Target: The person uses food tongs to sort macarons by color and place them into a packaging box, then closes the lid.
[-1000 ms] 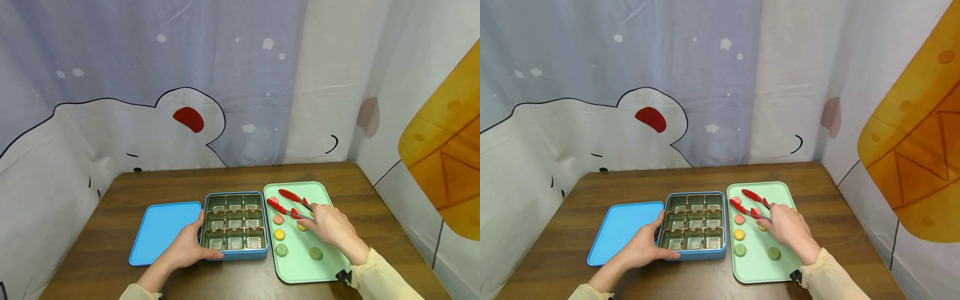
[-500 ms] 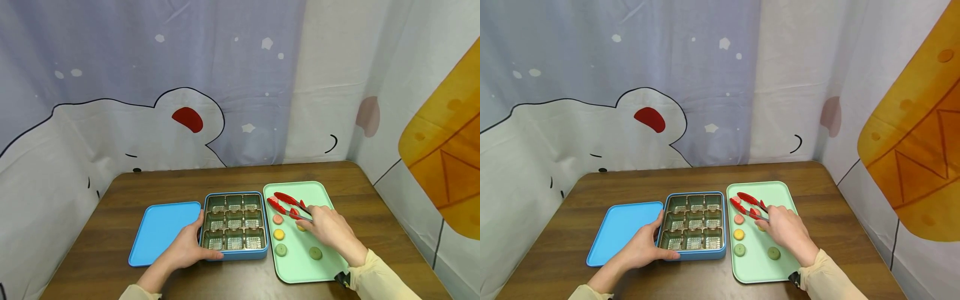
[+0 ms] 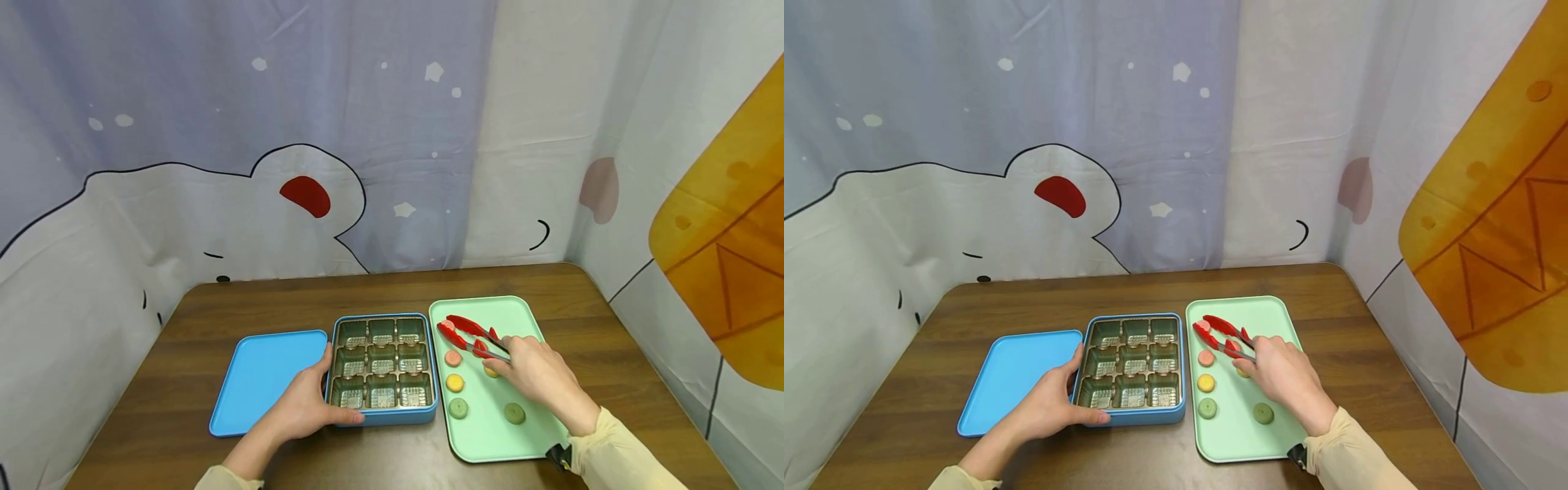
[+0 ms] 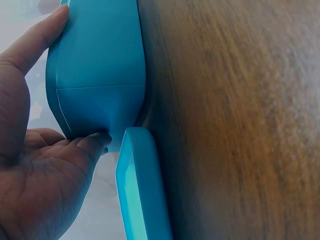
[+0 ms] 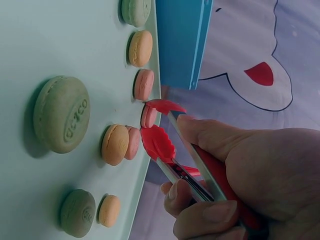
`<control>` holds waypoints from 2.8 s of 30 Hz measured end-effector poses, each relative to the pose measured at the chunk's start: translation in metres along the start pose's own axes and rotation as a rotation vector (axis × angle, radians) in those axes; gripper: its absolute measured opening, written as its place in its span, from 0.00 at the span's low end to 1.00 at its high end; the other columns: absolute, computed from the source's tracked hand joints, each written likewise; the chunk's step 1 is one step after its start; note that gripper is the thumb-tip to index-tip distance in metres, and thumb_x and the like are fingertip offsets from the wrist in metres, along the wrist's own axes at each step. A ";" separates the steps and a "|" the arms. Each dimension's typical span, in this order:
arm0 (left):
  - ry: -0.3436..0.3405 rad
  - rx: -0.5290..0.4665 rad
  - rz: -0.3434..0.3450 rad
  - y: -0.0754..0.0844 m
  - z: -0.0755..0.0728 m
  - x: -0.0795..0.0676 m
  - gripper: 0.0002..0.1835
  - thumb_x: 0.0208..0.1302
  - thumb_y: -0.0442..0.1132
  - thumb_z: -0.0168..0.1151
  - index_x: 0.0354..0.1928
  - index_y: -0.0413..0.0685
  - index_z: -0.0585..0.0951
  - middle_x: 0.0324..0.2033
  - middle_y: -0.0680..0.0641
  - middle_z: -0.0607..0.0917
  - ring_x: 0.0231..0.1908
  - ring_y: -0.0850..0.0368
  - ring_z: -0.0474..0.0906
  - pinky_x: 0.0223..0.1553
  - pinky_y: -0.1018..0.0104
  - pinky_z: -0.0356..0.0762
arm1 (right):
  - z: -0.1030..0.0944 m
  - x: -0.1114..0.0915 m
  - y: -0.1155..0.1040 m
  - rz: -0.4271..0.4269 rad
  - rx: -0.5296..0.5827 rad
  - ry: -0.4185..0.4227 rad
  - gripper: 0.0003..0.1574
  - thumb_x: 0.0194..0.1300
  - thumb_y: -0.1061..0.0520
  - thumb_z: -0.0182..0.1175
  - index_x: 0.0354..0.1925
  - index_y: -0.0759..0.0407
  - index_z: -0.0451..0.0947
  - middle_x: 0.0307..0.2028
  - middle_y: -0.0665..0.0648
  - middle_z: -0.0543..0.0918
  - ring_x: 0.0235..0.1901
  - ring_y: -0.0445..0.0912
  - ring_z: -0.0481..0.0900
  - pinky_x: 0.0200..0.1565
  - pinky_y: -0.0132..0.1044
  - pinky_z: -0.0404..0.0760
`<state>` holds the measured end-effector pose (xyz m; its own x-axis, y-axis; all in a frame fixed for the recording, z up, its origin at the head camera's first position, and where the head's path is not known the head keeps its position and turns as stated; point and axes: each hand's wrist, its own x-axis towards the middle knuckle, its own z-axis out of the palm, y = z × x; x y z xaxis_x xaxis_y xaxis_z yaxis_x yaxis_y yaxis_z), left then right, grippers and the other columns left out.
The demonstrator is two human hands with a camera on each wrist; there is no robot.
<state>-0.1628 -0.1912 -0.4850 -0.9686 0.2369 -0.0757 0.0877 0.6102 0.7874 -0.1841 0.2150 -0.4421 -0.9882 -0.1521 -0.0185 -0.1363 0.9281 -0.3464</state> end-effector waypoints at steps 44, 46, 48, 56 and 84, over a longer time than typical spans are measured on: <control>-0.003 0.021 0.000 0.003 -0.002 -0.001 0.82 0.37 0.63 0.90 0.83 0.31 0.47 0.78 0.32 0.62 0.76 0.37 0.60 0.69 0.42 0.66 | -0.024 -0.005 -0.005 -0.046 -0.015 0.025 0.19 0.71 0.41 0.69 0.32 0.51 0.79 0.20 0.51 0.72 0.23 0.49 0.71 0.22 0.43 0.66; -0.004 0.022 0.005 0.003 -0.002 -0.001 0.82 0.37 0.62 0.90 0.82 0.30 0.47 0.78 0.31 0.62 0.76 0.37 0.60 0.69 0.41 0.67 | -0.027 -0.006 -0.006 -0.048 -0.016 0.027 0.21 0.72 0.39 0.68 0.31 0.51 0.78 0.20 0.51 0.72 0.22 0.49 0.72 0.22 0.43 0.66; -0.005 0.019 0.005 0.003 -0.002 -0.001 0.81 0.37 0.62 0.90 0.83 0.30 0.47 0.78 0.31 0.62 0.76 0.37 0.60 0.69 0.41 0.66 | -0.031 -0.006 -0.008 -0.051 -0.020 0.032 0.24 0.72 0.35 0.67 0.31 0.50 0.78 0.19 0.51 0.73 0.21 0.48 0.72 0.21 0.43 0.67; -0.008 0.005 -0.012 0.002 -0.001 0.000 0.82 0.37 0.62 0.90 0.83 0.33 0.46 0.79 0.33 0.61 0.76 0.38 0.59 0.70 0.42 0.66 | -0.043 -0.005 -0.021 -0.077 -0.025 0.059 0.39 0.63 0.16 0.59 0.27 0.47 0.76 0.18 0.50 0.72 0.20 0.48 0.72 0.21 0.43 0.67; 0.000 -0.055 0.009 0.001 0.001 -0.001 0.81 0.37 0.59 0.92 0.83 0.32 0.47 0.79 0.34 0.61 0.75 0.40 0.61 0.70 0.43 0.65 | -0.035 0.018 -0.112 -0.283 0.026 -0.034 0.19 0.71 0.39 0.70 0.31 0.48 0.78 0.17 0.42 0.75 0.18 0.42 0.72 0.23 0.40 0.71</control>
<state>-0.1615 -0.1902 -0.4843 -0.9678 0.2422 -0.0682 0.0836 0.5652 0.8207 -0.1894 0.1201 -0.3705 -0.9080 -0.4158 0.0511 -0.4043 0.8379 -0.3666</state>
